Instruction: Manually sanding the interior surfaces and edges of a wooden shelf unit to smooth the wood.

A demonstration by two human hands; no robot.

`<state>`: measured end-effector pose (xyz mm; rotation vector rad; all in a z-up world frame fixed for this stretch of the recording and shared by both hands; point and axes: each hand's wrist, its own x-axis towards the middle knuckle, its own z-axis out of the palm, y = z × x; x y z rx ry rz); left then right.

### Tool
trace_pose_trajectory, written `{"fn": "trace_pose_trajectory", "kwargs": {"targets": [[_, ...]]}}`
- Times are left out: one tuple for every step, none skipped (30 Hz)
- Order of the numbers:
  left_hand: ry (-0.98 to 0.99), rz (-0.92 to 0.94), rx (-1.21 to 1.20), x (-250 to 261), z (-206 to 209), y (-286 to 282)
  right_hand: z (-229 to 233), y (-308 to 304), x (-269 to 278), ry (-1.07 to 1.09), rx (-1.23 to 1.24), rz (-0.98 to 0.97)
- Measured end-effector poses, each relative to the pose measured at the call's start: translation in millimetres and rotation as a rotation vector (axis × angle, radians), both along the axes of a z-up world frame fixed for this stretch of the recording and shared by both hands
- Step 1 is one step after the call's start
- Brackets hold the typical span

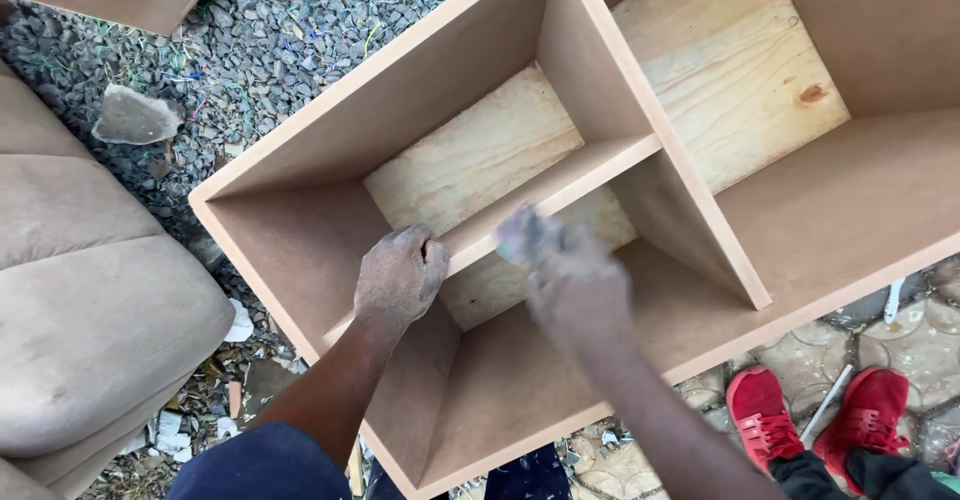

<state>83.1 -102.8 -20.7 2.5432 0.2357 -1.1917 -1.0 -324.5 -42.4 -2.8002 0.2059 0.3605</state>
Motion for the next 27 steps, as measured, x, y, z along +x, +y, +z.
{"fn": "trace_pose_trajectory", "kwargs": {"targets": [[0.003,-0.002,-0.003,0,2,0,-8,-19,8,-0.067,0.172,-0.177],[0.002,-0.002,-0.002,2,3,-1,-16,-38,20,-0.137,0.348,-0.353],[0.001,0.001,0.003,3,3,0,-1,-30,29,-0.137,0.354,-0.350],[0.007,-0.007,-0.009,3,3,0,17,-23,36,-0.151,-0.010,-0.289],[0.013,-0.014,-0.021,4,3,0,35,-16,42,-0.163,-0.372,-0.221],[0.007,-0.014,-0.027,3,3,-1,54,7,36,-0.169,-0.378,-0.221],[0.006,-0.013,-0.021,2,3,-2,72,31,29,-0.170,-0.310,-0.078],[0.004,-0.012,-0.010,1,4,-1,89,56,22,-0.171,-0.236,0.066],[-0.002,-0.010,-0.011,4,3,-1,81,50,21,-0.178,-0.237,0.067],[-0.001,-0.010,-0.030,4,2,1,74,46,17,-0.214,-0.117,0.107],[0.000,-0.010,-0.048,3,1,3,66,41,12,-0.249,0.002,0.147],[-0.001,-0.010,-0.051,4,3,1,55,23,17,-0.250,0.000,0.148],[-0.015,-0.011,-0.066,6,6,0,45,4,22,-0.243,-0.153,-0.003],[-0.022,-0.012,-0.075,5,10,1,35,-13,24,-0.228,-0.299,-0.154],[-0.016,-0.011,-0.072,1,11,3,29,0,11,-0.223,-0.297,-0.152],[-0.020,-0.016,-0.071,1,10,2,23,10,2,-0.201,-0.217,-0.105],[-0.024,-0.022,-0.070,1,10,0,18,20,-8,-0.178,-0.137,-0.058],[-0.028,-0.023,-0.072,3,10,0,15,30,-17,-0.182,-0.139,-0.059],[-0.042,-0.027,-0.070,4,9,0,11,40,-25,-0.145,-0.011,0.014],[-0.048,-0.031,-0.066,1,8,1,8,52,-38,-0.099,0.119,0.087],[-0.043,-0.031,-0.066,-1,8,0,27,43,-30,-0.094,0.119,0.086],[-0.031,-0.021,-0.057,0,7,0,44,34,-18,-0.121,0.161,0.041],[-0.018,-0.010,-0.049,1,6,1,60,25,-7,-0.147,0.203,-0.005],[-0.012,-0.008,-0.035,1,7,3,65,16,4,-0.140,0.217,-0.004],[-0.034,-0.018,-0.054,1,9,4,70,8,16,-0.090,0.420,-0.271],[-0.062,-0.032,-0.087,3,8,1,74,-5,28,-0.043,0.606,-0.543],[-0.060,-0.034,-0.086,1,8,1,71,-15,26,-0.042,0.606,-0.545]]}}
